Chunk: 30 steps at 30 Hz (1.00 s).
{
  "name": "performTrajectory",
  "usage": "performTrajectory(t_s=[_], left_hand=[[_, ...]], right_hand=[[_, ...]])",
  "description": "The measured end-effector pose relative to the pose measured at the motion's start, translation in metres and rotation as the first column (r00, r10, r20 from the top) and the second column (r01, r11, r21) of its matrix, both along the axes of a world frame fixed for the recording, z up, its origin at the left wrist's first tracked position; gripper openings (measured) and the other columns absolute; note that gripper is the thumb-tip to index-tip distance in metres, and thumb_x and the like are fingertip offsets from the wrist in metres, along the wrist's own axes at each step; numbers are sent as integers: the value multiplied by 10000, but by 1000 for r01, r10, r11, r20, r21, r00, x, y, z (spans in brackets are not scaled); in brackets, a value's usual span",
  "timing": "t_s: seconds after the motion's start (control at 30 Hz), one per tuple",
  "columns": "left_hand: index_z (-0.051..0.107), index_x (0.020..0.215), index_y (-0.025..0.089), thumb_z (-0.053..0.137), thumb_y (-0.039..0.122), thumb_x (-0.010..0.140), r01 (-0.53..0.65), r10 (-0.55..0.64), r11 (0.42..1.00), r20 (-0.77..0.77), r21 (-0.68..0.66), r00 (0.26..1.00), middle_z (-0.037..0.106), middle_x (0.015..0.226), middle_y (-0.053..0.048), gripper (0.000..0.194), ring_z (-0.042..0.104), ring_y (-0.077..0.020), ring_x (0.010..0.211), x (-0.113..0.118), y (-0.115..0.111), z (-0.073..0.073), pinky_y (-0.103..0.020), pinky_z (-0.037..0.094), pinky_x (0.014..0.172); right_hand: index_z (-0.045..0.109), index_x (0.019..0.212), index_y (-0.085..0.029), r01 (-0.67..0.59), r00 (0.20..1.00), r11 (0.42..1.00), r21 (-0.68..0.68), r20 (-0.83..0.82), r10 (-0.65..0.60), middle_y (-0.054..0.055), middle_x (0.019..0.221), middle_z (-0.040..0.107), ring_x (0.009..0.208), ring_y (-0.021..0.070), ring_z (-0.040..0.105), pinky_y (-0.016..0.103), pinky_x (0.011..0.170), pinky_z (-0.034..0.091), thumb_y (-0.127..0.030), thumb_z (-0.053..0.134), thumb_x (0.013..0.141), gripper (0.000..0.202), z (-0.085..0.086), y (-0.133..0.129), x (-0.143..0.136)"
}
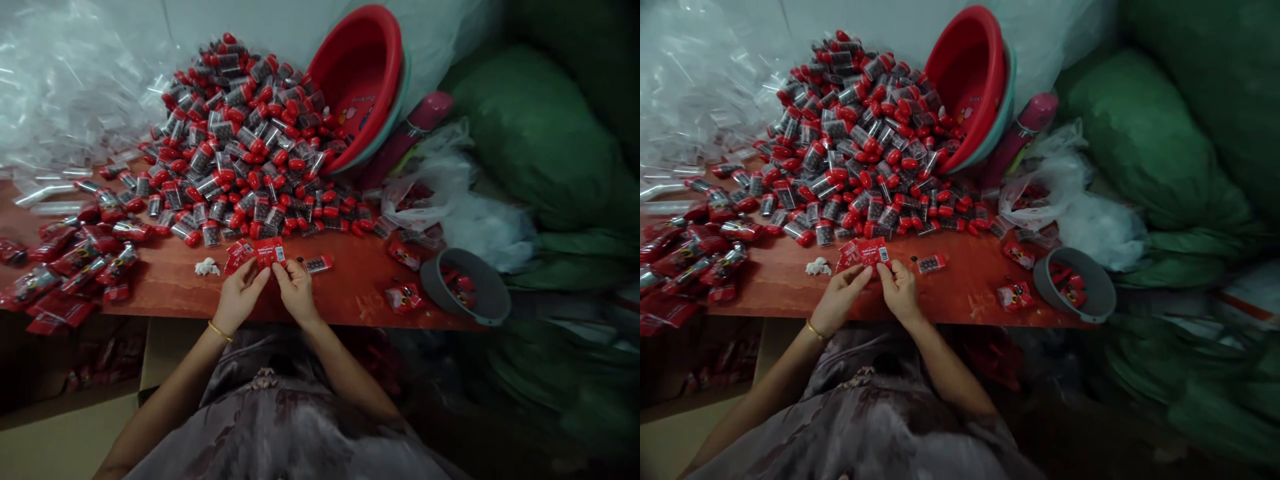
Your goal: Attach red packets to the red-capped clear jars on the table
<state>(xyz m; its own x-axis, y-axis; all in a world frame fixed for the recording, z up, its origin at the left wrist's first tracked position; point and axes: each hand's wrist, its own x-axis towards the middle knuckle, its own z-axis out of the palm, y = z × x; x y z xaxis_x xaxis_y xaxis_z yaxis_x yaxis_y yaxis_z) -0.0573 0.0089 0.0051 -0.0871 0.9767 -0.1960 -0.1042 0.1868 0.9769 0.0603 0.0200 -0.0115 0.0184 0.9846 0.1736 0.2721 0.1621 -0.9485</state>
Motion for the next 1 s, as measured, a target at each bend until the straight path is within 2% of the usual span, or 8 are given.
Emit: performTrajectory(t_s=[0.13, 0.3, 0.37, 0.47, 0.57, 0.73, 0.87, 1.0], left_hand=[[679, 709, 126, 850, 367, 463, 5, 78, 974, 352, -228, 933, 684, 707, -20, 384, 614, -131, 649, 10, 3, 0, -266, 517, 662], [648, 695, 132, 872, 313, 421, 38, 147, 932, 472, -361, 869, 667, 649, -5, 397, 599, -103, 576, 18, 7, -1, -248, 513, 601], [635, 678, 131, 876, 321, 412, 38, 142, 930, 456, -365, 879, 663, 639, -4, 407, 603, -106, 573, 18, 10, -1, -252, 518, 597], [606, 625, 126, 882, 336, 389, -7, 152, 944, 415, -331, 897, 657, 627, 1, 420, 617, -111, 595, 18, 15, 1, -241, 515, 602], [599, 614, 124, 882, 346, 383, 11, 135, 943, 410, -333, 902, 661, 630, -1, 428, 627, -117, 601, 18, 17, 3, -240, 517, 605], [595, 649, 136, 867, 348, 450, 99, 91, 926, 471, -365, 877, 694, 678, -19, 398, 658, -135, 635, 20, 14, 4, -243, 519, 628], [605, 700, 142, 851, 361, 498, 157, 72, 912, 524, -379, 849, 718, 741, -46, 386, 683, -165, 697, 22, 9, 5, -247, 513, 641], [600, 698, 148, 858, 394, 466, 141, 91, 910, 520, -390, 850, 719, 739, -50, 425, 678, -162, 688, 22, 5, 6, -248, 506, 640]], right_hand=[[373, 589, -217, 25, 997, 999, 35, 79, -28, -48, 551, 388, 540, 103, 386, 233, 547, 316, -381, 409, 904, 357, -4, -4, 9], [488, 635, -203, -27, 934, 990, 141, 357, -25, 3, 615, 530, 651, 148, 491, 274, 676, 374, -389, 379, 920, 357, -6, 6, 25], [591, 799, -180, 5, 834, 986, 169, 543, -97, 61, 780, 629, 777, 185, 544, 314, 762, 389, -385, 355, 937, 342, -7, 10, 36], [596, 1089, -133, 200, 611, 960, 196, 740, -279, 165, 1106, 615, 981, 282, 529, 434, 877, 362, -477, 427, 897, 428, -16, 9, 58], [567, 1180, -129, 217, 486, 957, 191, 829, -276, 175, 1240, 560, 1098, 328, 481, 517, 968, 300, -484, 476, 870, 480, -31, -3, 78], [535, 1216, -164, 90, 499, 971, 219, 834, -235, 140, 1357, 486, 1289, 304, 350, 554, 1040, 242, -334, 411, 906, 375, -49, -27, 97], [577, 1161, -153, 234, 451, 936, 262, 824, -343, 191, 1294, 499, 1123, 328, 476, 492, 901, 392, -510, 484, 853, 479, -51, -30, 97], [614, 1073, -135, 191, 513, 936, 296, 783, -352, 167, 1178, 587, 970, 240, 552, 365, 834, 423, -308, 339, 938, 352, -54, -26, 102]])
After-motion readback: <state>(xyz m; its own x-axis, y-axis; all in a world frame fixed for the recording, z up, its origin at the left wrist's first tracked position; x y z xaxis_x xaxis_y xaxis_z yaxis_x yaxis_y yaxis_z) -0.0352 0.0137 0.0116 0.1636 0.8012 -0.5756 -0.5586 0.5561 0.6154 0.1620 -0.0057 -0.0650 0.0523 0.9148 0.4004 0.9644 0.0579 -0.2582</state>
